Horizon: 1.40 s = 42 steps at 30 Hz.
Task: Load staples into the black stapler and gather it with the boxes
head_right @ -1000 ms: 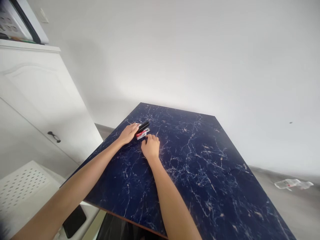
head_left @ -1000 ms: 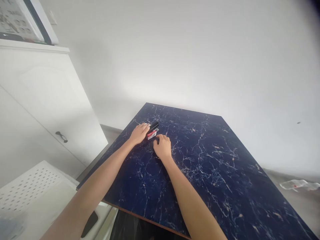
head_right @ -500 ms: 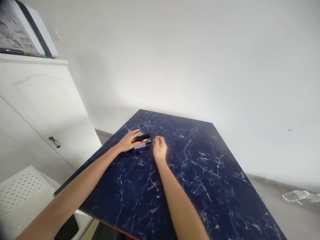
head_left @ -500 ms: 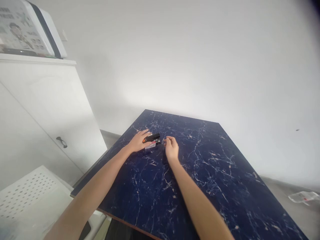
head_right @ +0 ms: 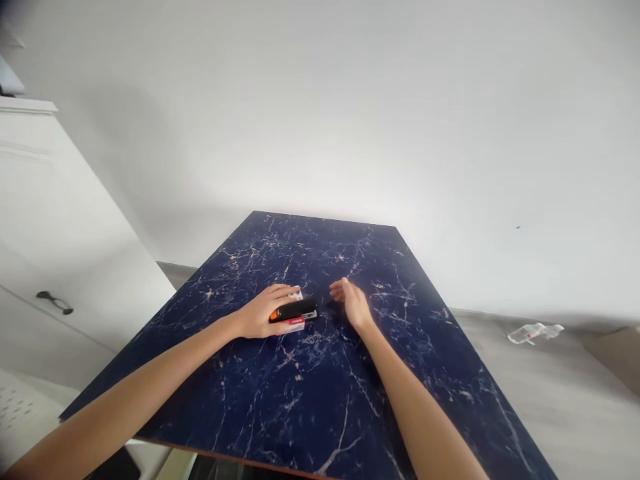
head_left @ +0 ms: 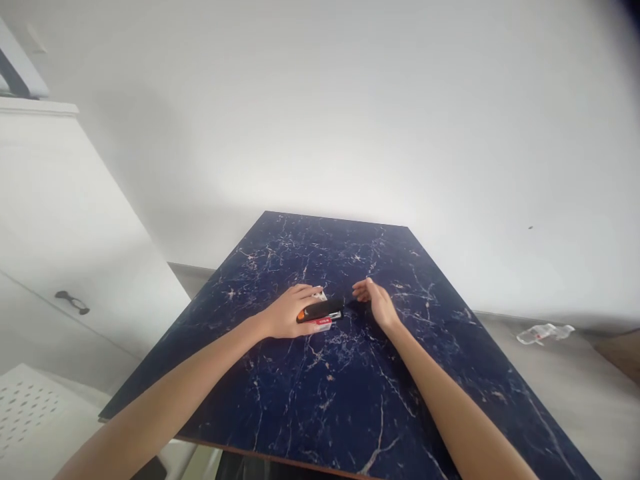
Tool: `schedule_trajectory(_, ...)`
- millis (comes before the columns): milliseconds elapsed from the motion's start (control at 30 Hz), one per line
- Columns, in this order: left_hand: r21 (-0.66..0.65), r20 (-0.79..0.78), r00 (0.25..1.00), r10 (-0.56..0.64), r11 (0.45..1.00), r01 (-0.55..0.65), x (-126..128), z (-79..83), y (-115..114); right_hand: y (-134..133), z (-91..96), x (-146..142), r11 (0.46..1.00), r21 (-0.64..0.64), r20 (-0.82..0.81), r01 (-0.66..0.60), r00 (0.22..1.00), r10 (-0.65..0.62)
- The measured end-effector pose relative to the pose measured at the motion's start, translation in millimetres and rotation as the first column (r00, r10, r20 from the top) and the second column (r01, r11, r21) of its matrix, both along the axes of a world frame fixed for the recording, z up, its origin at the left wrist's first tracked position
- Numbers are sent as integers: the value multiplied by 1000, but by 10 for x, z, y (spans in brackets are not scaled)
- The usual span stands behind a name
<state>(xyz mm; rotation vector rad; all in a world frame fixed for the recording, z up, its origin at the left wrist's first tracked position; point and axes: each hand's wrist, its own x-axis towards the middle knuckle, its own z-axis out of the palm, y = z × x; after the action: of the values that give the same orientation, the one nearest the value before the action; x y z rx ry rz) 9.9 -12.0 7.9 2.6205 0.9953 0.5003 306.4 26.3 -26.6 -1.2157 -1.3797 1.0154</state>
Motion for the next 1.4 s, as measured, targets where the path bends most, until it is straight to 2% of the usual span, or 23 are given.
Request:
schedule_trajectory(167, 32, 25, 999, 26, 999, -26, -28, -40, 23, -320, 49, 41, 990, 17, 153, -143, 978, 139)
schedule_trajectory(267, 78, 58, 993, 100, 991, -105, -92, -62, 78, -470, 83, 85, 969, 38, 370, -245, 904, 214)
schedule_trajectory(400, 57, 101, 975, 197, 977, -203, -97, -72, 117, -544, 129, 20, 949, 124, 586, -290, 793, 166)
schedule_trajectory(467, 26, 56, 986, 157, 987, -159, -86, -67, 121, -561, 131, -34, 928, 188, 657, -321, 743, 124)
schedule_trajectory(533, -1, 4, 998, 67, 998, -67, -80, -59, 116, -573, 117, -74, 898, 244, 707, -367, 700, 95)
schedule_trajectory(667, -26, -5, 1000, -11, 1000, 11, -88, -42, 96, -586, 84, -96, 855, 285, 739, -433, 668, 92)
schedule_trajectory(867, -52, 38, 999, -32, 998, 34, -137, 0, 105, -589, 111, -86, 861, 225, 706, -456, 685, 178)
schedule_trajectory(1033, -43, 24, 993, -113, 993, 114, -217, 15, 187, -593, 133, -92, 877, 205, 685, -434, 704, 188)
schedule_trajectory(1100, -56, -19, 995, -102, 993, 101, -250, -7, 229, -588, 141, -85, 878, 202, 689, -435, 700, 188)
schedule_trajectory(1200, -91, -26, 999, -24, 996, 21, -286, -49, 269, -569, 149, -60, 862, 186, 707, -471, 674, 215)
schedule_trajectory(1400, -260, -2, 999, 42, 965, -41, -311, -32, 246, -534, 133, -8, 852, 163, 720, -497, 650, 241)
